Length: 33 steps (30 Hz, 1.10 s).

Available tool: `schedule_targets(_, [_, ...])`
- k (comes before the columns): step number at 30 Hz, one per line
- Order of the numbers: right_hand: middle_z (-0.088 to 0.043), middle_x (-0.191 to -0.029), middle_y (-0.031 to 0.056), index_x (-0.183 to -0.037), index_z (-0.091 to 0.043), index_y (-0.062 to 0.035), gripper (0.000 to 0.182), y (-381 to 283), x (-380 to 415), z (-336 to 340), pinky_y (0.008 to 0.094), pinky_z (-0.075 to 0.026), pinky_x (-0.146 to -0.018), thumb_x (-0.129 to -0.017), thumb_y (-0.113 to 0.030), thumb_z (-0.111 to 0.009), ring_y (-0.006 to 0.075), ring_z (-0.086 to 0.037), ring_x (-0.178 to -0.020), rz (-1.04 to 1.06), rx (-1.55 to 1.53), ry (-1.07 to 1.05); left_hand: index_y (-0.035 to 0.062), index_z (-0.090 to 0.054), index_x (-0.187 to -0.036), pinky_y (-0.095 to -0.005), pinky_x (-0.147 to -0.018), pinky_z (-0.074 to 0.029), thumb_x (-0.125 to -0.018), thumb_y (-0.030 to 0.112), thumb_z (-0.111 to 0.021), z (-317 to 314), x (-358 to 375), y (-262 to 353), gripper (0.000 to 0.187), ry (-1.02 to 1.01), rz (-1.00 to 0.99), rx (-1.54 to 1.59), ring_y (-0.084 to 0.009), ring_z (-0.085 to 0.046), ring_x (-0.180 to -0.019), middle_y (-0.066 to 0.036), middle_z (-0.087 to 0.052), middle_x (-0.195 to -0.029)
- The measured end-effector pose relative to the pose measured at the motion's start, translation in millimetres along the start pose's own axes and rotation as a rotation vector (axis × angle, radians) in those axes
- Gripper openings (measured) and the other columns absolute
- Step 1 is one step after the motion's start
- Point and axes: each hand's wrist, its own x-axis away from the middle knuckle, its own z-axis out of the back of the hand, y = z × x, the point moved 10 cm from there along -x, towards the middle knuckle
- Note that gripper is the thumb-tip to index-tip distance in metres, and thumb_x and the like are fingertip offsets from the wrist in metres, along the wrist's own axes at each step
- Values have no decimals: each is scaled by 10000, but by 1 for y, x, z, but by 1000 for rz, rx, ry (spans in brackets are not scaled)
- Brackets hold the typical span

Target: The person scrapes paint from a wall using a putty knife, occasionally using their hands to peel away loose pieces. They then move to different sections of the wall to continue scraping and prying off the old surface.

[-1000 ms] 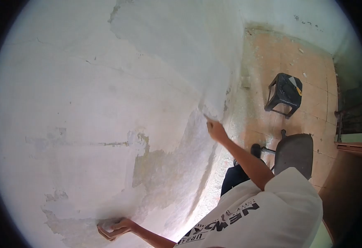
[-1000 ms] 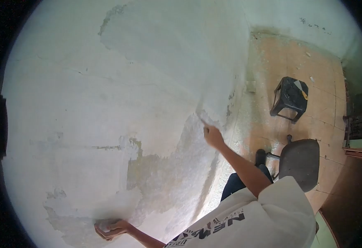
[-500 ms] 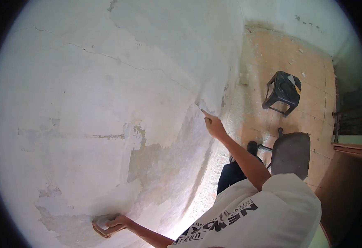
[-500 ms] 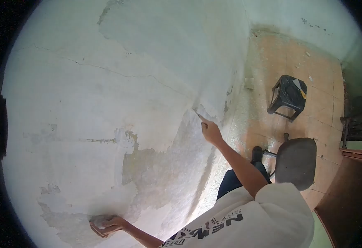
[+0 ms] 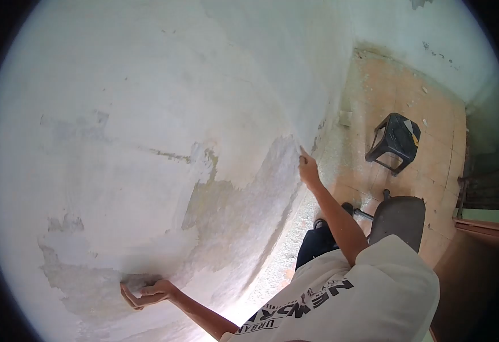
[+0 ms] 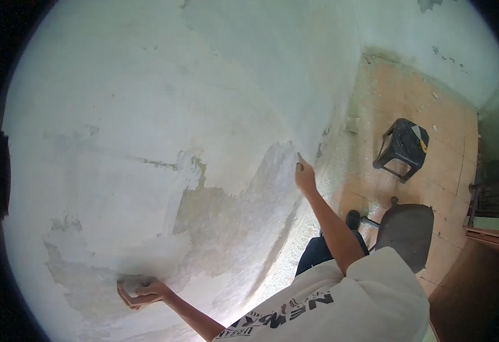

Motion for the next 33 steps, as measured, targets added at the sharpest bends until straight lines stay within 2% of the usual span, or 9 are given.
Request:
schedule_targets(3, [-581,-745,103,-1539,-587,-87,485,-5,21,21,359,-458,-617,-1062,-150,-535,142,-517,-643,134,113,31,18,-597,-1355,-410,-1011,-469,-1188,397,-239,-1,-2,-5,547,14,1,67,-247,-554,-1233,-128,-603,-1334])
schedule_targets(5, [-730,-1046,303,-1538,-558,-58,515,10,49,29,487,-557,-879,-1048,-216,-584,430,-720,-978,125,317,-123,11,-598,-1342,-408,-994,-489,-1188,395,-243,0,-2,-8,546,31,44,92,-250,-569,-1221,-133,-628,-1307])
schedule_targets(9, [-708,-1136,334,-1517,-545,-31,608,97,122,63,536,-538,-957,-1038,-402,-598,489,-681,-1109,-36,579,-329,11,-601,-1282,-445,-955,-509,-1188,413,-275,4,-1,-19,526,100,48,230,-296,-646,-1127,-137,-704,-1228])
schedule_targets(11, [-759,-1101,267,-1409,-660,5,498,121,152,69,450,-587,-858,-1065,-350,-607,364,-751,-988,147,648,-448,5,-597,-1267,-442,-953,-519,-1187,414,-280,5,4,-27,523,126,86,239,-300,-653,-1121,-145,-709,-1212])
schedule_targets(13, [-753,-914,143,-1393,-679,-6,465,175,169,85,373,-574,-638,-1072,-339,-624,228,-705,-715,-148,787,-609,12,-574,-1307,-443,-1000,-542,-1180,384,-278,10,2,-27,492,174,55,310,-294,-629,-1180,-150,-697,-1167])
schedule_targets(15, [-670,-776,40,-1388,-687,-18,426,105,202,82,287,-482,-498,-1081,-307,-630,115,-568,-552,-367,392,-625,14,-565,-1306,-460,-1020,-540,-1177,387,-282,11,17,-41,486,250,87,292,-297,-624,-1186,-161,-675,-1198])
schedule_targets(24, [-629,-821,24,-1565,-521,-8,462,-57,199,7,236,-462,-556,-1138,-183,-512,81,-557,-643,-136,341,-868,22,-517,-1297,-467,-892,-590,-1125,255,-386,48,62,-43,317,354,266,348,-333,-585,-1234,-232,-536,-1329])
schedule_targets(29, [-673,-937,21,-1551,-556,-22,450,-140,199,-23,243,-515,-667,-1115,-136,-552,83,-609,-821,6,492,-1083,76,-678,-1086,-500,-934,-476,-887,-43,-581,45,124,62,251,-310,596,875,-340,-620,-1103,-167,-696,-1120])
schedule_targets(33, [-749,-1066,80,-1548,-566,-53,494,-198,194,-48,282,-558,-769,-1060,-97,-627,133,-670,-905,363,649,-1260,28,-632,-1329,-477,-1089,-433,-942,29,-690,20,189,164,392,-939,988,1019,-390,-548,-1248,-193,-616,-1309])
